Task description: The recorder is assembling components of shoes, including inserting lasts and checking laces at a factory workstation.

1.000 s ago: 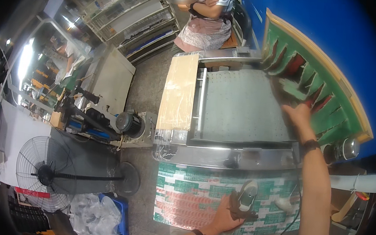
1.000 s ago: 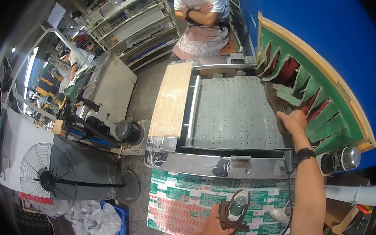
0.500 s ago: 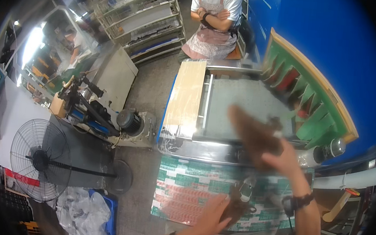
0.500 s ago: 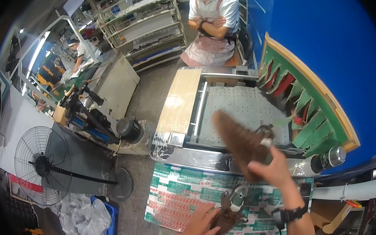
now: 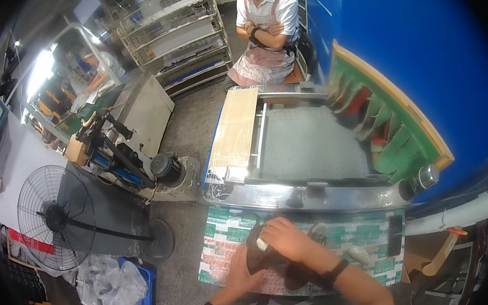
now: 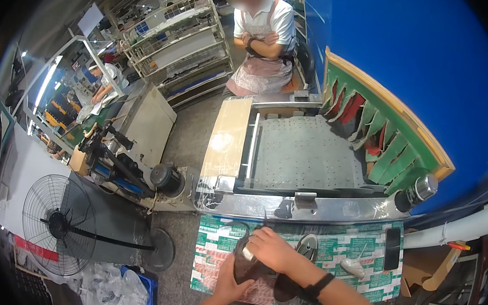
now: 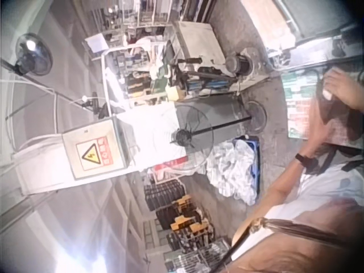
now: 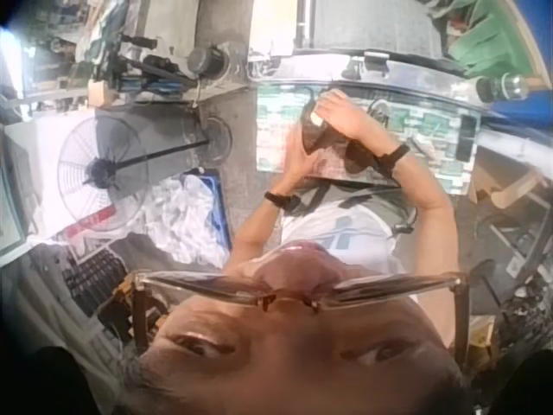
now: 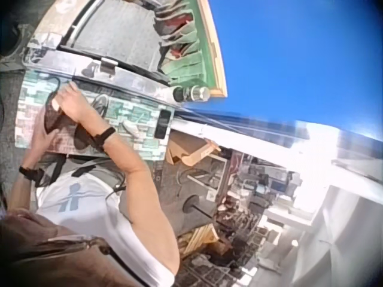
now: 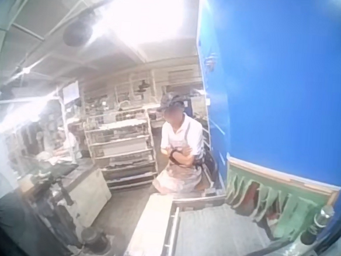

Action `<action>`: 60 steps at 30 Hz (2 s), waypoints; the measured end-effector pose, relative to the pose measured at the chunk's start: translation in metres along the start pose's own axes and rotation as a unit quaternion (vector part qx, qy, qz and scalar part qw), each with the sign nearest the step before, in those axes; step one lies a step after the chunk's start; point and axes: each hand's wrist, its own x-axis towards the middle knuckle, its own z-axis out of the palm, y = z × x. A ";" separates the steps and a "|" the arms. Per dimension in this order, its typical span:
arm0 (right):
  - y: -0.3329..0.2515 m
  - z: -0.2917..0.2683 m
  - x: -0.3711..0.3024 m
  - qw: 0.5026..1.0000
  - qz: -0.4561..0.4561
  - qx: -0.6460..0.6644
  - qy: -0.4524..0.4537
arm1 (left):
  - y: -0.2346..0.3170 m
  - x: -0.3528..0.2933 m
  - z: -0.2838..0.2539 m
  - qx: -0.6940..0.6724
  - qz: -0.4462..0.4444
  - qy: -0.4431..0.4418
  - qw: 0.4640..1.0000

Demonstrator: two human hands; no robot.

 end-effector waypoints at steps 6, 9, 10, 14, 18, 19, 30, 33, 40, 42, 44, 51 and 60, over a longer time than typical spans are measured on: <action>-0.029 0.018 -0.137 0.876 0.353 0.043 0.325 | -0.011 0.016 0.006 -0.024 -0.022 -0.011 0.999; -0.047 0.035 -0.203 0.846 0.457 0.023 0.274 | 0.000 0.021 0.003 0.038 -0.002 0.003 0.999; -0.056 0.037 -0.220 0.837 0.501 -0.002 0.222 | -0.001 0.023 0.007 0.036 -0.004 0.000 0.999; -0.078 0.067 -0.249 0.883 0.463 -0.061 0.053 | 0.028 0.027 0.018 0.000 -0.097 0.063 0.993; -0.048 0.087 -0.266 0.848 0.507 -0.060 0.141 | 0.010 0.006 0.053 0.036 -0.081 0.167 0.982; -0.029 0.093 -0.270 0.851 0.505 -0.058 0.133 | 0.013 0.006 0.060 0.046 -0.084 0.155 0.983; -0.023 0.127 -0.287 0.779 0.552 -0.095 0.281 | -0.017 -0.047 0.048 -0.095 -0.063 0.071 0.991; -0.053 0.120 -0.285 0.817 0.511 -0.081 0.254 | -0.028 -0.035 0.055 -0.276 -0.130 0.121 0.945; -0.092 0.114 -0.286 0.788 0.554 -0.017 0.267 | 0.005 0.015 0.021 -0.364 -0.270 -0.021 0.891; -0.087 0.134 -0.304 0.775 0.549 0.008 0.311 | -0.013 0.011 0.031 -0.397 -0.272 -0.058 0.875; -0.087 0.133 -0.302 0.738 0.558 0.099 0.366 | -0.025 -0.001 0.041 -0.449 -0.269 -0.026 0.852; -0.102 0.091 -0.299 0.544 0.420 0.594 0.417 | 0.003 -0.021 0.043 -0.564 -0.219 0.079 0.792; -0.131 0.062 -0.153 0.658 0.326 0.627 0.260 | 0.015 -0.004 0.012 -0.624 -0.259 0.054 0.735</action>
